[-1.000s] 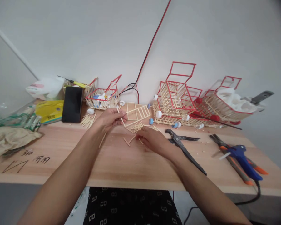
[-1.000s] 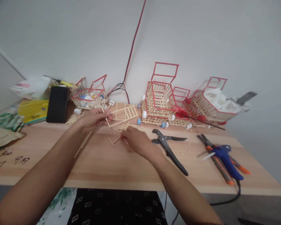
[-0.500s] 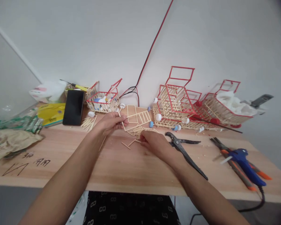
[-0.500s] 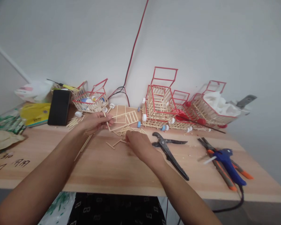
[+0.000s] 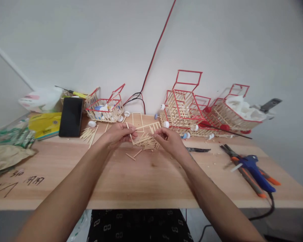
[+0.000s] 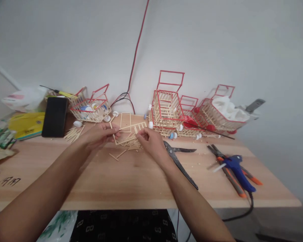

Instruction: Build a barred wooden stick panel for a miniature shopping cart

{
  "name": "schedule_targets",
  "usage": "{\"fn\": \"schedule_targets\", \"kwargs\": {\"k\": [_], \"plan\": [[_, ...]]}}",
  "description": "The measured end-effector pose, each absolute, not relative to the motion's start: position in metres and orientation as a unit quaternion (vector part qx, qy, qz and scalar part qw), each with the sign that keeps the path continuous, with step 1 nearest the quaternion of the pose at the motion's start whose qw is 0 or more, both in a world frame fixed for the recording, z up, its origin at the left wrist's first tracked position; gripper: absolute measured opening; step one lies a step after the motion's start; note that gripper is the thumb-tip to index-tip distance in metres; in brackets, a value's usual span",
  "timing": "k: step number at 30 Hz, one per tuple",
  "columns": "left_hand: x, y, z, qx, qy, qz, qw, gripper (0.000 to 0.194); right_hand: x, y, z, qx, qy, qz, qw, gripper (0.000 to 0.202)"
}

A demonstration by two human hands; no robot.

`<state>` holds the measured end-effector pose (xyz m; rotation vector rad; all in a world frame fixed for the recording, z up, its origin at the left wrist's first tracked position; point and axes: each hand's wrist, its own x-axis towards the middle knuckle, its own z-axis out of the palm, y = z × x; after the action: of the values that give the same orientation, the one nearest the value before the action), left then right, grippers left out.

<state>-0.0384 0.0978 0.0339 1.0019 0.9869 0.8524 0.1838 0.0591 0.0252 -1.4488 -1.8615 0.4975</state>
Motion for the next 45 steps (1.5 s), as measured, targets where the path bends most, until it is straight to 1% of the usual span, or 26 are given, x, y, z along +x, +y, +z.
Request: {"fn": "schedule_targets", "kwargs": {"k": [3, 9, 13, 16, 29, 45], "plan": [[-0.033, 0.095, 0.033, 0.452, 0.431, 0.374, 0.685, 0.010, 0.182, 0.059, 0.025, -0.587, -0.704, 0.177, 0.358, 0.018], [-0.027, 0.090, 0.035, 0.453, 0.439, 0.365, 0.685, 0.002, 0.178, 0.058, 0.023, -0.619, -0.692, 0.147, 0.341, 0.017], [-0.026, 0.089, 0.037, 0.453, 0.434, 0.368, 0.687, 0.001, 0.177, 0.059, 0.020, -0.619, -0.697, 0.131, 0.338, 0.016], [-0.027, 0.089, 0.037, 0.453, 0.424, 0.371, 0.691, 0.006, 0.176, 0.059, 0.019, -0.616, -0.701, 0.122, 0.337, 0.015], [-0.028, 0.089, 0.037, 0.472, 0.391, 0.364, 0.701, 0.015, 0.174, 0.060, 0.016, -0.628, -0.683, 0.130, 0.348, 0.015], [-0.031, 0.090, 0.039, 0.471, 0.396, 0.356, 0.704, 0.011, 0.176, 0.061, 0.016, -0.615, -0.673, 0.169, 0.375, 0.020]]}}
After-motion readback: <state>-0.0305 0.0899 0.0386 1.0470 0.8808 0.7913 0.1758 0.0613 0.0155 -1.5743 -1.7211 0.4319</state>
